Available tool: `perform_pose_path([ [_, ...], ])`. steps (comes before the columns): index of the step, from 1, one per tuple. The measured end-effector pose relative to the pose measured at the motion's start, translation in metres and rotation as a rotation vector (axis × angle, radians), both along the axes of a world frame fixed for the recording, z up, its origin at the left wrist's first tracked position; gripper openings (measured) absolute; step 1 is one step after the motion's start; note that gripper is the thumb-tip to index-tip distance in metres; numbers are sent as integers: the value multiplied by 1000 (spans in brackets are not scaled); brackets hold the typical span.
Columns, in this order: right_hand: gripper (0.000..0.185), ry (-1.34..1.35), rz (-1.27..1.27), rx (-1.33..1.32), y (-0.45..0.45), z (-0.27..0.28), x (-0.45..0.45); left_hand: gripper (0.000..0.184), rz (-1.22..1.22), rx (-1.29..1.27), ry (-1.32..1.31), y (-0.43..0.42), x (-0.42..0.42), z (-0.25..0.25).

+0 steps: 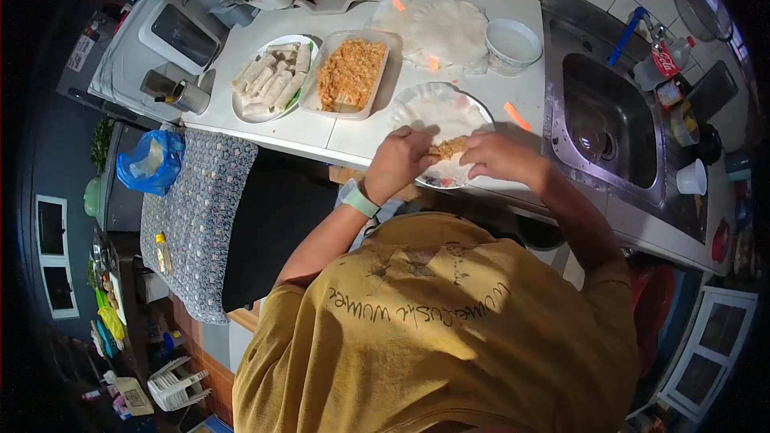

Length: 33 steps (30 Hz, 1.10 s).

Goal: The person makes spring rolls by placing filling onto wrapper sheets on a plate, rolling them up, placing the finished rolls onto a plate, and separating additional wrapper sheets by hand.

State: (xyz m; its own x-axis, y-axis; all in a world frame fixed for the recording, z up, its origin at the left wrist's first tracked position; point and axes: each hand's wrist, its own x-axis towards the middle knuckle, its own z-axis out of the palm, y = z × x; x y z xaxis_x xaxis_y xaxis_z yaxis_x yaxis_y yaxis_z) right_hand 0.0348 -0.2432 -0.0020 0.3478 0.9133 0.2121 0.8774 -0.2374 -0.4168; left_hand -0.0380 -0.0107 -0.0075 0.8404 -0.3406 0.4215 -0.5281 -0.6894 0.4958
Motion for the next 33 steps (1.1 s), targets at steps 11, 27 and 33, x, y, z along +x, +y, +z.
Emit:
perform_pose_path([
  [11,16,-105,-100,-177,20,-25,-7,39,25,-134,80,2,-11,12],
  [27,16,128,-272,108,11,-6,-40,24,-131,-168,112,-12,-23,4],
  [33,17,-86,-307,101,6,-6,-37,17,-51,-106,92,-12,-12,-4],
])
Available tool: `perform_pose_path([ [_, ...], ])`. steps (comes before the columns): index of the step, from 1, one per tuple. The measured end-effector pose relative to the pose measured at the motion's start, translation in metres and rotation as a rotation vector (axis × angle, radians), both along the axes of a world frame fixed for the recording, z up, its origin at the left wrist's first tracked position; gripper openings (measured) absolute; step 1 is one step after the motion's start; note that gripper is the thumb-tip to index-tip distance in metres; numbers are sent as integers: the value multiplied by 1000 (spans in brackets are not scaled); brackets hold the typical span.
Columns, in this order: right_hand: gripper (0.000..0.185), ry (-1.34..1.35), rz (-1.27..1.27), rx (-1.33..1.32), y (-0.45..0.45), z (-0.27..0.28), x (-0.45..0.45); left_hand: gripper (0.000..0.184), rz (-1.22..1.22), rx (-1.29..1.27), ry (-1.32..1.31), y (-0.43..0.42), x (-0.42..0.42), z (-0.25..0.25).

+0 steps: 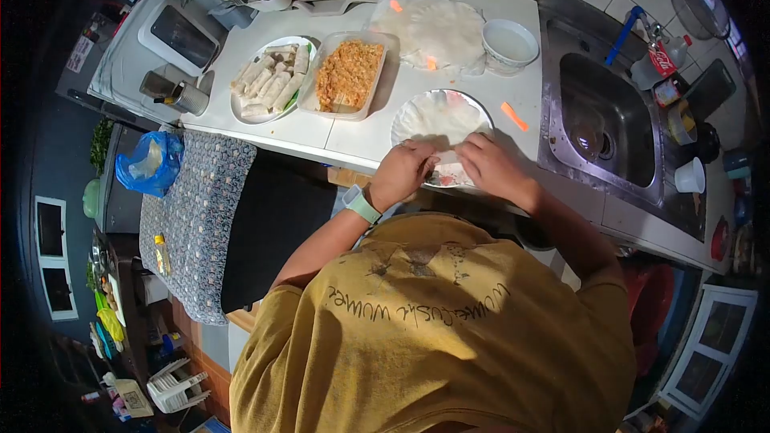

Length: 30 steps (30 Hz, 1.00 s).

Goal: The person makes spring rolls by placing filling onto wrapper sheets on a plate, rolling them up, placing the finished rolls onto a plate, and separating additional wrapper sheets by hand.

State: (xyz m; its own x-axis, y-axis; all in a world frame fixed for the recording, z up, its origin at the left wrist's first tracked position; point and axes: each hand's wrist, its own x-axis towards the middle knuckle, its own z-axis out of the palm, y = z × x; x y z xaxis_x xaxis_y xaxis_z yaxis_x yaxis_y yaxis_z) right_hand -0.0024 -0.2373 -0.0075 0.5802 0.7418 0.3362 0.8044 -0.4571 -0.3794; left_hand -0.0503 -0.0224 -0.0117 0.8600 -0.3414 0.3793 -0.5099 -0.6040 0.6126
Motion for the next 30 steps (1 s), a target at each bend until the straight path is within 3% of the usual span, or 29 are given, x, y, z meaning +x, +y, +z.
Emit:
perform_pose_path([
  [3,19,74,-52,-34,5,-9,21,27,141,106,180,-4,7,8],
  [5,20,214,-87,58,11,-12,33,35,161,6,-66,-8,12,9],
  [6,24,239,-102,56,14,-10,38,35,157,6,-70,-11,12,12],
  [8,28,245,-129,24,15,-17,48,39,12,128,-190,-15,8,19],
  [9,32,253,-152,-10,16,-20,50,41,-68,128,-164,-16,10,6],
  [13,39,128,-182,-137,13,8,43,47,-15,227,-137,-26,8,-16],
  [16,42,132,-186,75,-6,5,38,46,-3,262,-104,-25,11,-18],
  [18,35,287,-246,10,-19,19,31,44,38,271,-92,-28,12,-13],
  [22,26,287,-240,-74,-30,-4,33,38,50,307,-40,-30,16,-9],
  [25,21,289,-300,-34,-22,-2,24,38,43,277,-140,-29,21,-13],
  [27,16,116,-399,61,-12,5,14,37,28,278,-118,-28,22,-12],
  [30,9,80,-387,215,5,1,1,37,5,277,-62,-27,23,-13],
])
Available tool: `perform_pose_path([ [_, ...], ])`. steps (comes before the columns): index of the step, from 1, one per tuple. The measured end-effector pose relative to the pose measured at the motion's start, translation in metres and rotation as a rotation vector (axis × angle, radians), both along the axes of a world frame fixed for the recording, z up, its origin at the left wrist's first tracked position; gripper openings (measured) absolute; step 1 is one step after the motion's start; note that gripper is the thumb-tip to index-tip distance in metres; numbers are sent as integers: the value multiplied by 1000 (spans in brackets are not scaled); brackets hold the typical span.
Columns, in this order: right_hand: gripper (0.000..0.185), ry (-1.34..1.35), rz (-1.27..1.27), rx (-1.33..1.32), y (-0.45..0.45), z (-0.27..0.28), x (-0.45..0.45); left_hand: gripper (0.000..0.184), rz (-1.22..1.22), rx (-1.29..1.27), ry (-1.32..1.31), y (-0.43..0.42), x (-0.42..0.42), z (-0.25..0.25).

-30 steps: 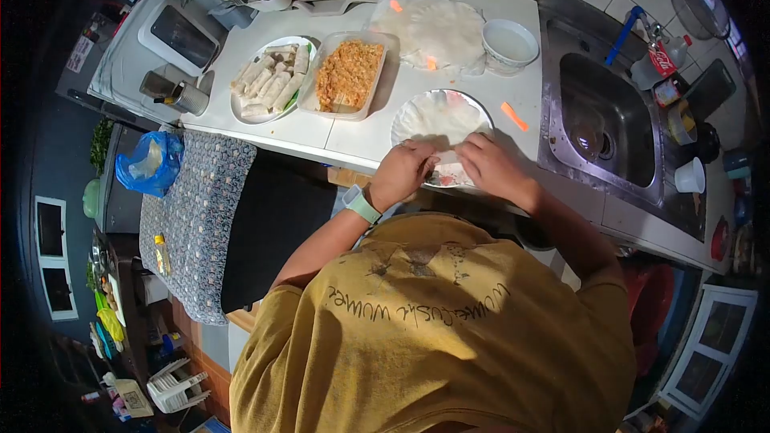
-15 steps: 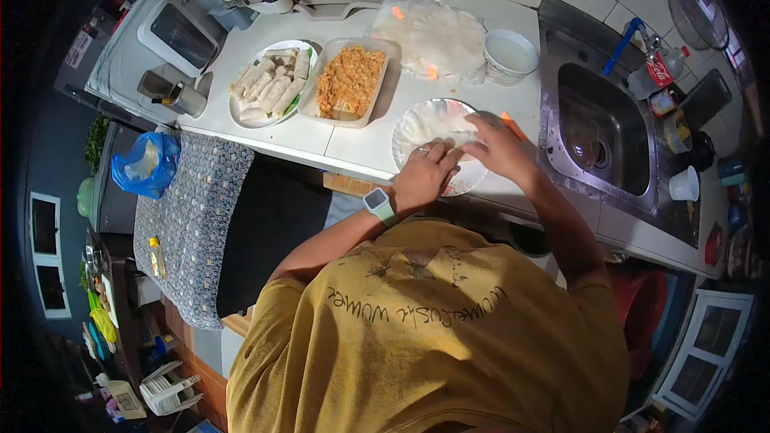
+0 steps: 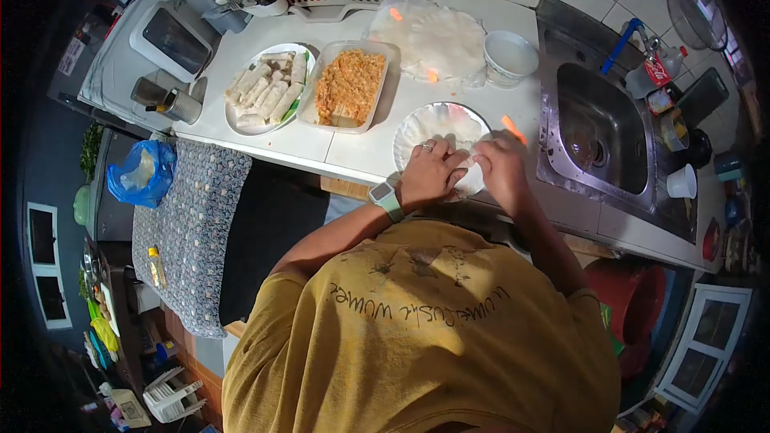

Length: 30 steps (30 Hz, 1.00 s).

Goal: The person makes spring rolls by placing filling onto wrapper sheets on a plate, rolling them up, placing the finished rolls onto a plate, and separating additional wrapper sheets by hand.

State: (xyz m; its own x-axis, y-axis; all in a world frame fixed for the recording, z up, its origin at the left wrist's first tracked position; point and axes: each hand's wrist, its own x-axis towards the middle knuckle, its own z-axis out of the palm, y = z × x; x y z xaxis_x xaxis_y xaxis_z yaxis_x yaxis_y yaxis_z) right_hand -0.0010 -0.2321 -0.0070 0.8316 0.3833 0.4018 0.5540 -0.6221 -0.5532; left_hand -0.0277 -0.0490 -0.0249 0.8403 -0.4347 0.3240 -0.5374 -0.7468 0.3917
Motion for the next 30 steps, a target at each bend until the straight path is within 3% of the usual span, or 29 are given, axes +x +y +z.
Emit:
perform_pose_path([
  [5,27,214,151,-30,24,-5,-18,38,33,-162,147,7,2,-5],
  [7,30,169,174,-70,25,-12,-20,38,46,-460,338,13,-1,0],
  [10,39,130,217,-140,21,-22,-21,38,39,-478,175,27,-1,12],
  [11,47,136,239,-169,19,-24,-21,41,58,-274,46,35,0,18],
  [13,52,96,298,-230,16,-8,-19,42,190,-155,-60,46,-3,21],
  [15,57,55,367,-291,17,-5,-15,34,249,-43,-14,55,-4,17],
  [17,54,-300,351,-278,19,-12,-10,24,316,155,-13,60,-4,5],
  [18,54,-300,350,-279,20,-12,-8,24,315,154,-13,60,-3,9],
  [20,49,55,408,-82,21,-11,-8,18,309,210,51,56,-4,19],
  [21,49,56,406,-82,22,-10,-9,18,307,209,51,56,-3,18],
  [23,28,196,388,-122,25,-6,-8,15,313,229,35,57,2,16],
  [25,29,155,397,-96,26,-10,-6,15,320,236,38,57,5,20],
  [26,39,112,404,-72,26,-12,-5,16,324,240,40,57,8,21],
  [30,35,-72,316,-75,33,-7,-8,19,289,87,20,63,18,12],
])
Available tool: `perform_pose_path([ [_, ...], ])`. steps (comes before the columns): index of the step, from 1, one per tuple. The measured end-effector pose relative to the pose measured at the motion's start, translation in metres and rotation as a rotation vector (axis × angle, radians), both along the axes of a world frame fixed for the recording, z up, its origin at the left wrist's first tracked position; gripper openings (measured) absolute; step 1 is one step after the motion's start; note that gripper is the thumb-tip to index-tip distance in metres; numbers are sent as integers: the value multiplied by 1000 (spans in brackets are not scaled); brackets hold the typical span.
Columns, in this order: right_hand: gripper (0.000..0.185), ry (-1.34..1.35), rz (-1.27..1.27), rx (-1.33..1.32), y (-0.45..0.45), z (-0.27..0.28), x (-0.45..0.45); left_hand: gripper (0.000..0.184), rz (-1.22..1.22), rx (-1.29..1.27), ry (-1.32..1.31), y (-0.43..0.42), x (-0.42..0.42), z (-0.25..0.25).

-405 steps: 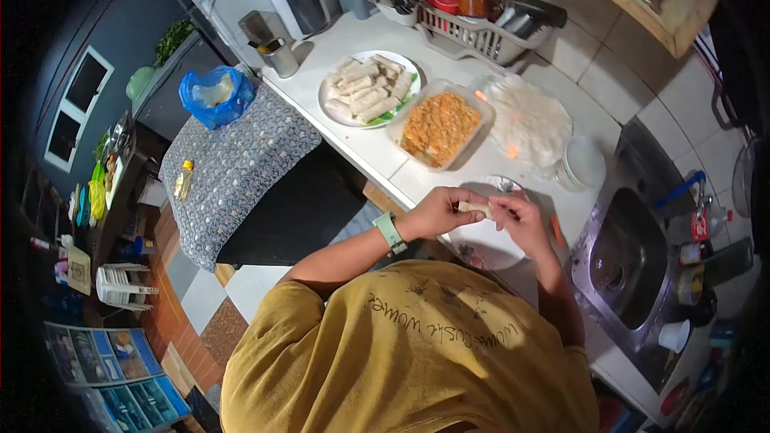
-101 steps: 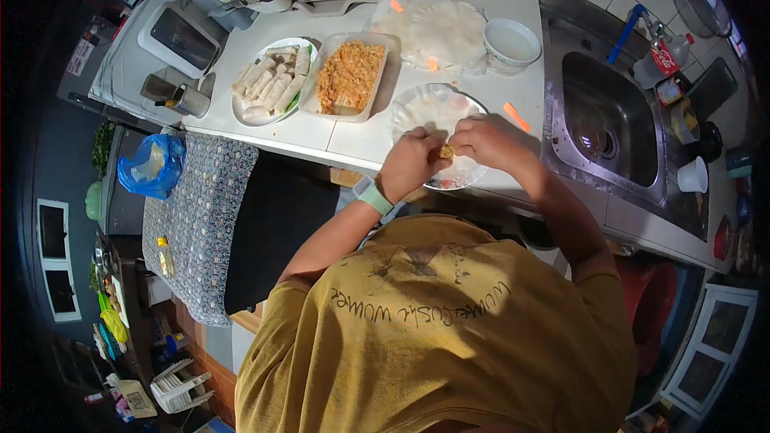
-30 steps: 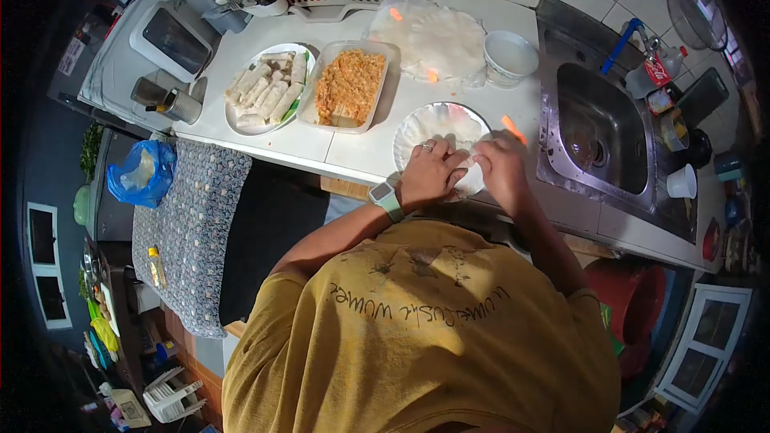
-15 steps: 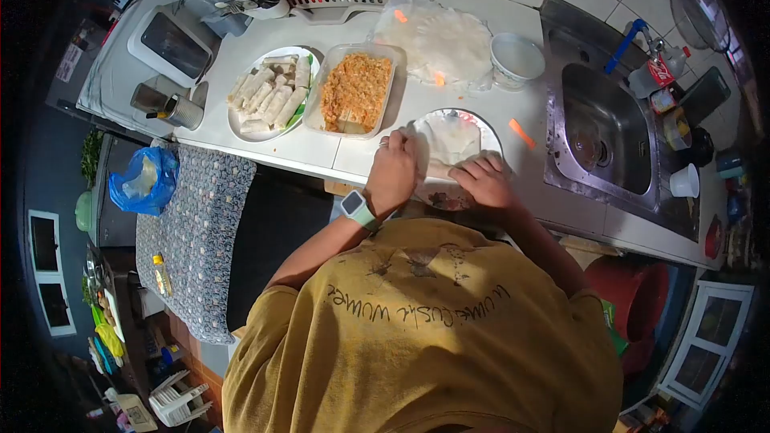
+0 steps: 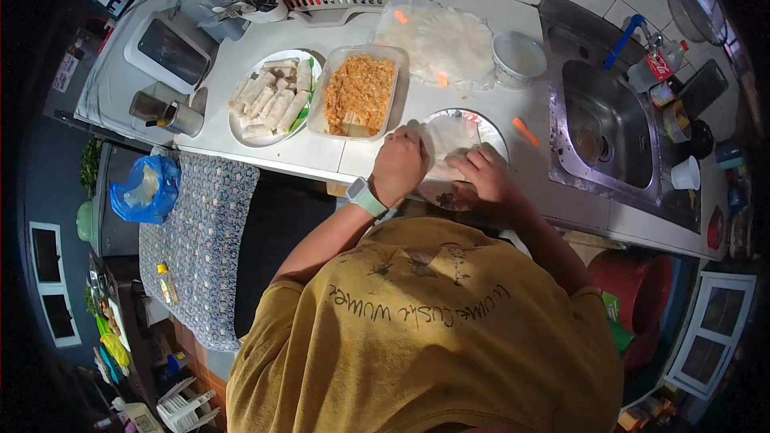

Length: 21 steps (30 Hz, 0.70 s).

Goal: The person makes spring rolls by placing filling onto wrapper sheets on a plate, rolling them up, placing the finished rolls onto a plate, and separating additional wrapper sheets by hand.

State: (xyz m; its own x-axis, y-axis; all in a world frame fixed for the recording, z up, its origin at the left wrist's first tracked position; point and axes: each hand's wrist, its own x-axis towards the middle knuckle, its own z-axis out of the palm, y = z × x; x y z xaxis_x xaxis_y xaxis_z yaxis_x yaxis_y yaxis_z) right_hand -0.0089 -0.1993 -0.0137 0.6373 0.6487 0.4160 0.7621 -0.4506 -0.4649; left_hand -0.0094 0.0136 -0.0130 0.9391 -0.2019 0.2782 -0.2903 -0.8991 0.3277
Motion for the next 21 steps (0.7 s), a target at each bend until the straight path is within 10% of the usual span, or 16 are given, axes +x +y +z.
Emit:
perform_pose_path([
  [21,13,-134,-168,-101,16,-10,6,43,-140,-511,318,-19,-5,20],
])
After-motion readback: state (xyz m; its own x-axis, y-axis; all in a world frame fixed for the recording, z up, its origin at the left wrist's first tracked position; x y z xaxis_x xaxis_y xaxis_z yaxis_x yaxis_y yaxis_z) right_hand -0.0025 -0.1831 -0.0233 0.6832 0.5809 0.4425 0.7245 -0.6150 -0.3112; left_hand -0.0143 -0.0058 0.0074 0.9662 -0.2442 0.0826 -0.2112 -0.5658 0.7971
